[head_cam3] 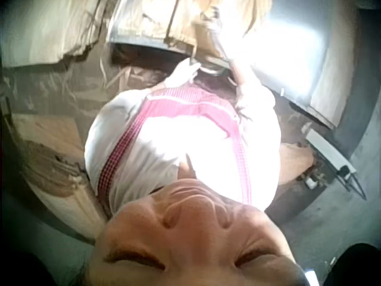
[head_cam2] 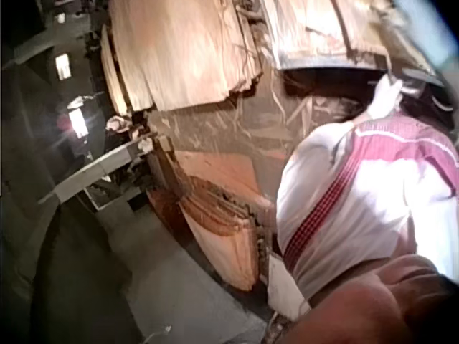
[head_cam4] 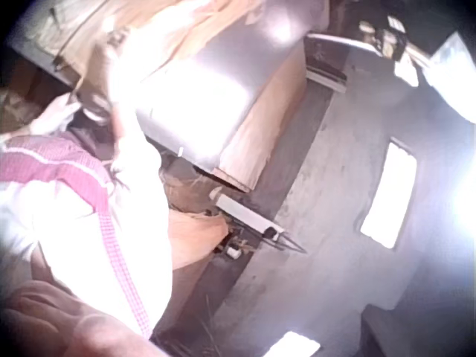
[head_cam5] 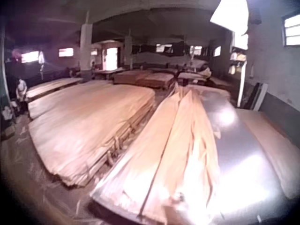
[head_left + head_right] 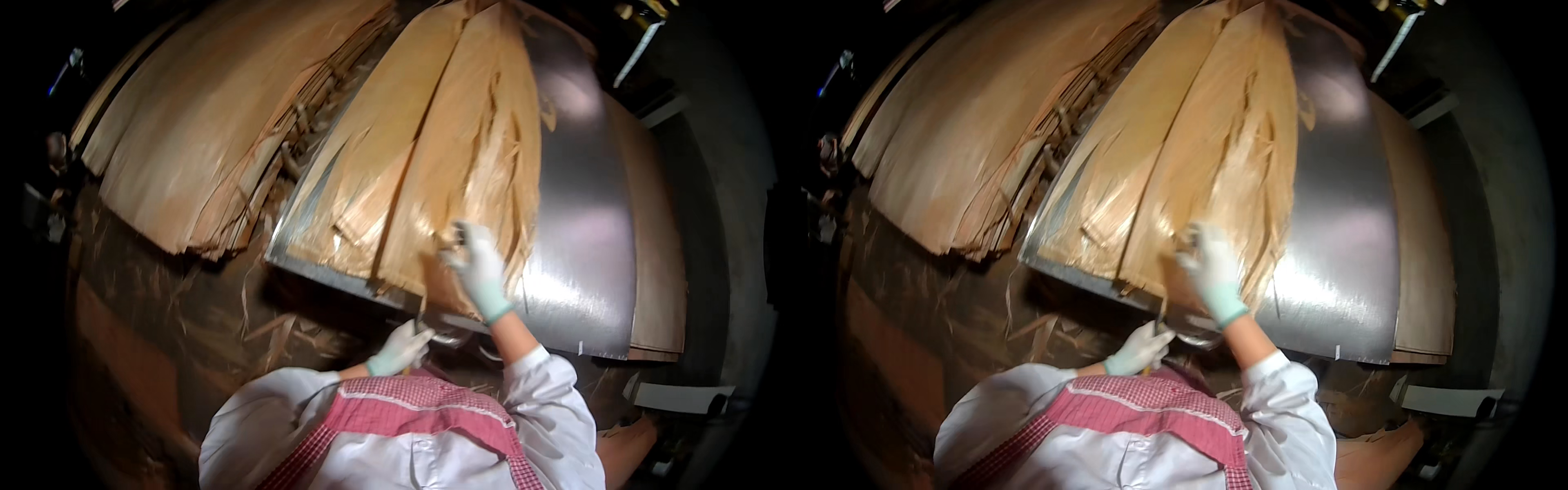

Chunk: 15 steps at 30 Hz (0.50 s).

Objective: The person cuts strips of wood veneer using a small blade and applies tape to the edges of the sheets while standing in a large workshop.

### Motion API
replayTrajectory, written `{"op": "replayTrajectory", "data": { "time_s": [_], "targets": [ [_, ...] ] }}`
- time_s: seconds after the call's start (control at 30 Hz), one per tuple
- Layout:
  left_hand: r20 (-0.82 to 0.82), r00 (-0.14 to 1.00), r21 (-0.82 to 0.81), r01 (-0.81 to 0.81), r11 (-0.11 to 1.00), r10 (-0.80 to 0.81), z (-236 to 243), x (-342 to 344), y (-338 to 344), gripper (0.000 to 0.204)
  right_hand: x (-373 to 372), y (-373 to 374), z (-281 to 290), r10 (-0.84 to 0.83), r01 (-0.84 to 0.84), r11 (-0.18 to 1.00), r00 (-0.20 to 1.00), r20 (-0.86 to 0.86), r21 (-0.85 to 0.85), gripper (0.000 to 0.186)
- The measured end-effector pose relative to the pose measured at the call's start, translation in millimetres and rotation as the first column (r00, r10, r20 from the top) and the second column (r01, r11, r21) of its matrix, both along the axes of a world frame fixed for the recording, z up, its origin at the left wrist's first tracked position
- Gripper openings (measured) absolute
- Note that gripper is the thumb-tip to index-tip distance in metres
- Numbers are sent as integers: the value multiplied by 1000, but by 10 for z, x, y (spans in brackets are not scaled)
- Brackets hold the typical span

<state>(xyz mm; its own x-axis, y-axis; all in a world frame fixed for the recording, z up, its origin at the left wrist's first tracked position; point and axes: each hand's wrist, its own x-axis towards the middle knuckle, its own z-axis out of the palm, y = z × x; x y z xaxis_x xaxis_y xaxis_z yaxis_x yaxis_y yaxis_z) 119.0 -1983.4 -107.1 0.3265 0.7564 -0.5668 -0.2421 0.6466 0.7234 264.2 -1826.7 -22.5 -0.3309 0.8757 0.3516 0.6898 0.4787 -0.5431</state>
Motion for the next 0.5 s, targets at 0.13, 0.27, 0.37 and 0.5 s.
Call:
{"op": "replayTrajectory", "data": {
  "time_s": [0.13, 0.27, 0.37, 0.5],
  "targets": [
    [-292, 954, 263, 15, 965, 65, -567, 377, -19, 25, -1267, -92, -212, 193, -138, 971, 932, 306, -194, 65],
    [-266, 949, 642, 43, 765, 169, -821, 592, -33, 30, -1916, 361, -591, 67, 58, 968, 877, 475, -244, 58],
    [-339, 867, 820, 82, 566, 366, -466, 460, -76, 31, -1984, 655, -792, 239, -96, 954, 817, 524, -285, 45],
    [-187, 946, 288, -204, 936, 264, 290, -76, -249, 22, -1750, 728, -585, 210, -139, 975, 835, 509, -174, 25]
  ]
}}
